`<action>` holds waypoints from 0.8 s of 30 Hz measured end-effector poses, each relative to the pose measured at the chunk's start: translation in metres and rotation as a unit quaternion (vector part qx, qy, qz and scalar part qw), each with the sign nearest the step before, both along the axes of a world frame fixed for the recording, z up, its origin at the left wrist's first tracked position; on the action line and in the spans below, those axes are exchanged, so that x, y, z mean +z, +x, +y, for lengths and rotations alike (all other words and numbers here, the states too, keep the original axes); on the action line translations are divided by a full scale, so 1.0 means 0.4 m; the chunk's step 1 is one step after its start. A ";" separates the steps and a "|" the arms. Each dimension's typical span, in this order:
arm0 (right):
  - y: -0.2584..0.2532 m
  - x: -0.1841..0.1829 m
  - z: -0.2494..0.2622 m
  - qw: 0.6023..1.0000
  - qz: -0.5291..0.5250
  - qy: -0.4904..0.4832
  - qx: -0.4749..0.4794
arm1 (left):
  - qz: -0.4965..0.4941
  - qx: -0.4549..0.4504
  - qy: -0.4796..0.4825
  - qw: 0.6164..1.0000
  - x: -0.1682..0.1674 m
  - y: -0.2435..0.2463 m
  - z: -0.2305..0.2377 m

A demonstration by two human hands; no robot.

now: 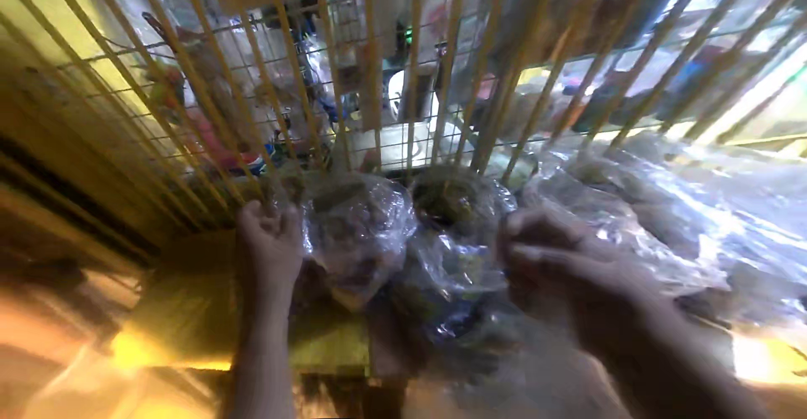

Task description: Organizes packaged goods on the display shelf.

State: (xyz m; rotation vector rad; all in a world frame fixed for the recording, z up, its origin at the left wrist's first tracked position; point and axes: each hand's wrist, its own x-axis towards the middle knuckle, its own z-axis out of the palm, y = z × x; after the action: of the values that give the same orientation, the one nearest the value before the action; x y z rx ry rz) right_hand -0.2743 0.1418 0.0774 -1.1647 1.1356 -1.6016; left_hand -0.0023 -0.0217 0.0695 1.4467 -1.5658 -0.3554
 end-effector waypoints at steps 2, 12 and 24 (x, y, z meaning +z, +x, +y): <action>0.069 -0.062 -0.021 0.995 -0.013 0.041 0.090 | -0.032 0.023 0.136 0.990 0.009 -0.011 -0.113; 0.378 -0.256 -0.249 0.903 0.063 0.325 0.275 | 0.312 0.093 0.043 0.945 0.100 0.315 -0.222; 0.554 -0.150 -0.425 0.937 -0.052 0.272 0.213 | 0.067 0.031 0.239 0.968 -0.037 0.480 -0.145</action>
State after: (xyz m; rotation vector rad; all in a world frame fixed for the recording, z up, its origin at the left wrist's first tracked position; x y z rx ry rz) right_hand -0.0525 -0.0283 0.0176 -0.8645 1.0724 -0.9228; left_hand 0.1898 -0.0796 0.0547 1.7899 -1.3764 -0.8193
